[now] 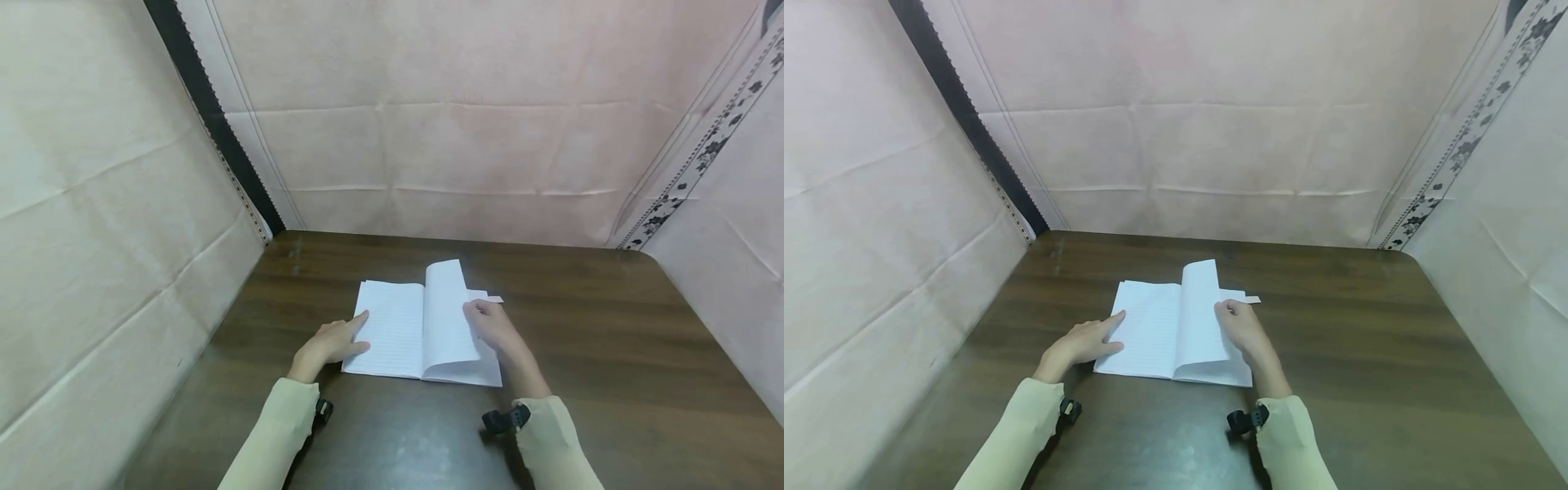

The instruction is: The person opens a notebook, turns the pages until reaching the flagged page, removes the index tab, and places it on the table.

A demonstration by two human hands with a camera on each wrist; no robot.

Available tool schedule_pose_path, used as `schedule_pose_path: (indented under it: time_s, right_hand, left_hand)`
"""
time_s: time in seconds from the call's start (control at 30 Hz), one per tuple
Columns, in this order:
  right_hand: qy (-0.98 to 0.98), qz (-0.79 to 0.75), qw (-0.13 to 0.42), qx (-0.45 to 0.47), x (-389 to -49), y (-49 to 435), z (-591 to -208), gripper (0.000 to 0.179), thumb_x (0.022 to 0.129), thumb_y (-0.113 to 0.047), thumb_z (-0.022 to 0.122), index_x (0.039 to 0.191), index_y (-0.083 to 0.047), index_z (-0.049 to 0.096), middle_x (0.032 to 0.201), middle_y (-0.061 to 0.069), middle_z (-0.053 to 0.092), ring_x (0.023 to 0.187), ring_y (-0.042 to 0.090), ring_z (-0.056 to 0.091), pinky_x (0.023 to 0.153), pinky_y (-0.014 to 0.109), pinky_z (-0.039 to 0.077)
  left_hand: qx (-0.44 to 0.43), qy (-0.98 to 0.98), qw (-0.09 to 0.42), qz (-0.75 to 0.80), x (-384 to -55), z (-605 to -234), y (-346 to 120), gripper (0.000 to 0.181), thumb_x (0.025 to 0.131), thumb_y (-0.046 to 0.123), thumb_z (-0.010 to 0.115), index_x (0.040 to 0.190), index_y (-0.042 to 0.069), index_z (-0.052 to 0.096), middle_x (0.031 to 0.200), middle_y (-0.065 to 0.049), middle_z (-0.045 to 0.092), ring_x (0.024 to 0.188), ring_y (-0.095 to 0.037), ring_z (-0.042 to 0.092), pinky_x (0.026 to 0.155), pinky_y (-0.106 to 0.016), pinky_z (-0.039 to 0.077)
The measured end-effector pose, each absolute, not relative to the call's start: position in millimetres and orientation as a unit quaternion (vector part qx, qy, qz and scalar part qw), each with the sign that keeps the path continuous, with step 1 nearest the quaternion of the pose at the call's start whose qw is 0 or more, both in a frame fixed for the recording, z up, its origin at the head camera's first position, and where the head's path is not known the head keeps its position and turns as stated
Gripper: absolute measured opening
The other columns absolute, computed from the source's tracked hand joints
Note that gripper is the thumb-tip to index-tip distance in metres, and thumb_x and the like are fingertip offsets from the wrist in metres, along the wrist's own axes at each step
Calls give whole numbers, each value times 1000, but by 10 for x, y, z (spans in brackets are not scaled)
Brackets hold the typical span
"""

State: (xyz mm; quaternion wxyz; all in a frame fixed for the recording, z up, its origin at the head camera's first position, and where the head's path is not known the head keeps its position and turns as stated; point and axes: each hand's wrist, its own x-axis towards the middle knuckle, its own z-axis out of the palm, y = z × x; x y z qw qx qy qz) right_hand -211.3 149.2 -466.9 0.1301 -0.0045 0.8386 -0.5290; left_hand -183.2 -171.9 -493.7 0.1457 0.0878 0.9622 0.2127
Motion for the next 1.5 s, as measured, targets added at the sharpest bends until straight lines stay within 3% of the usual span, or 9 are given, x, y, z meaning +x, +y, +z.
schedule_pose_path:
  time_s: [0.13, 0.33, 0.53, 0.83, 1.17, 1.37, 1.5]
  right_hand:
    - [814, -562, 145, 2, -2093, 1347, -4698, 43, 108, -31, 42, 135, 0, 54, 123, 18, 57, 116, 33, 53, 100, 51, 41]
    - [793, -590, 150, -2, -2078, 1048, -4771, 31, 107, -29, 42, 112, -3, 58, 99, 12, 59, 95, 26, 59, 89, 43, 46]
    - [791, -592, 152, -13, -2057, 812, -4823, 28, 107, -30, 43, 107, -5, 56, 97, 12, 62, 89, 26, 63, 91, 47, 46]
    - [818, -553, 150, -50, -2044, 513, -4878, 26, 105, -29, 48, 108, -5, 58, 94, 10, 63, 87, 23, 63, 80, 38, 51]
    - [842, -517, 125, -93, -2012, 240, -4969, 21, 101, -23, 55, 104, -4, 62, 81, 7, 65, 71, 20, 65, 63, 30, 44]
    - [861, -484, 112, -105, -2033, 88, -5044, 20, 100, -23, 56, 101, -4, 62, 74, 5, 64, 59, 16, 60, 55, 27, 41]
    - [871, -466, 96, -121, -2020, 13, -5051, 20, 99, -21, 56, 101, -3, 63, 71, 4, 63, 55, 15, 56, 51, 26, 39]
  left_hand:
    - [92, 963, 148, 207, -1843, -4957, -1735, 70, 101, 33, 61, 159, 14, 27, 155, -18, 41, 140, -38, 39, 110, -60, 31]
    - [86, 965, 152, 194, -1849, -4980, -1749, 71, 100, 34, 61, 159, 14, 27, 154, -19, 41, 138, -39, 41, 109, -59, 33]
    - [95, 966, 145, 194, -1877, -4981, -1715, 72, 100, 34, 62, 159, 12, 28, 154, -19, 42, 137, -39, 43, 108, -60, 34]
    - [102, 963, 143, 202, -1873, -4962, -1739, 69, 101, 41, 58, 159, 16, 30, 154, -16, 42, 138, -41, 40, 108, -63, 31]
    - [97, 958, 147, 226, -1905, -5005, -1806, 68, 100, 64, 38, 157, 27, 36, 154, -12, 43, 140, -40, 38, 108, -67, 27]
    - [97, 955, 160, 229, -1877, -4983, -1802, 69, 97, 69, 40, 157, 36, 31, 157, -12, 40, 139, -40, 39, 107, -67, 29]
    - [105, 956, 160, 223, -1867, -4987, -1803, 72, 95, 67, 47, 157, 35, 34, 154, -15, 42, 136, -42, 41, 104, -70, 31]
